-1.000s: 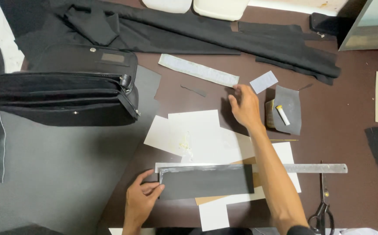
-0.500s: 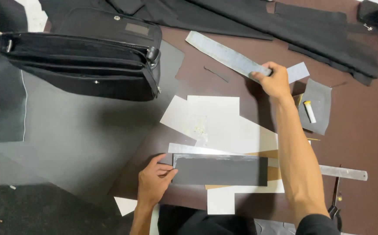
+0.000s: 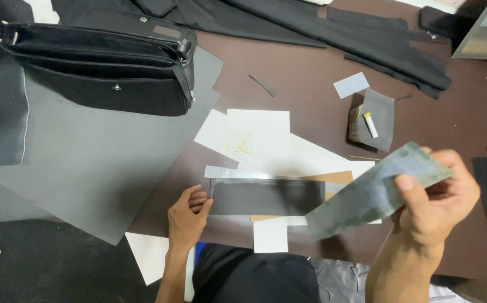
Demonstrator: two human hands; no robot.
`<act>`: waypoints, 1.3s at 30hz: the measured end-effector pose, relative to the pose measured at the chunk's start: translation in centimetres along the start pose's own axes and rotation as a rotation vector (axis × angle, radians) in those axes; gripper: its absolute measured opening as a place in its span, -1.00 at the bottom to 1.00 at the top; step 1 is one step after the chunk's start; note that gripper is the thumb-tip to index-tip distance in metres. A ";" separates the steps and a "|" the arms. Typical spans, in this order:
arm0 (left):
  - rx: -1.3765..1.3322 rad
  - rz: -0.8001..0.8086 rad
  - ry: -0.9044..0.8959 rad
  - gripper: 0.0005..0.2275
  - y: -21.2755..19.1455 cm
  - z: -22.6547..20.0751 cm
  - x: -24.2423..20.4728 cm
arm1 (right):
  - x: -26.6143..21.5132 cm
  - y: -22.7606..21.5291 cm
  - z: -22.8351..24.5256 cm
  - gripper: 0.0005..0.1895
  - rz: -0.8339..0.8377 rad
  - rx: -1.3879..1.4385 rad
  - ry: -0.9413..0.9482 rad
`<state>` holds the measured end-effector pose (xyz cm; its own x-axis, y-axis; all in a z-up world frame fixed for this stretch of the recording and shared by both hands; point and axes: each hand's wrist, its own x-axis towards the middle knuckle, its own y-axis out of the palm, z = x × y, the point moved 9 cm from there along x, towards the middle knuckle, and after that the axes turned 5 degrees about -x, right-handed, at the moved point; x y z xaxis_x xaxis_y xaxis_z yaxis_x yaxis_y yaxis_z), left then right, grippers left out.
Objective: Assembling leather bag components by measuring, applying glue, and bonding pieces together.
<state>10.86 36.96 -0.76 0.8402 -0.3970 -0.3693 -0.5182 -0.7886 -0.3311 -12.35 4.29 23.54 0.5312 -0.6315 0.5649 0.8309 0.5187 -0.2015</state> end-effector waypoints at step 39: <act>-0.678 0.184 0.467 -0.57 -1.5 -10.7 -8.0 | -17.4 5.0 -17.3 -0.54 0.351 -0.527 0.935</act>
<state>6.59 36.30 12.02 0.8090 -0.5824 0.0803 -0.5703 -0.7443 0.3476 -14.61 7.89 -1.15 0.4811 -0.7969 -0.3654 0.4599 0.5843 -0.6687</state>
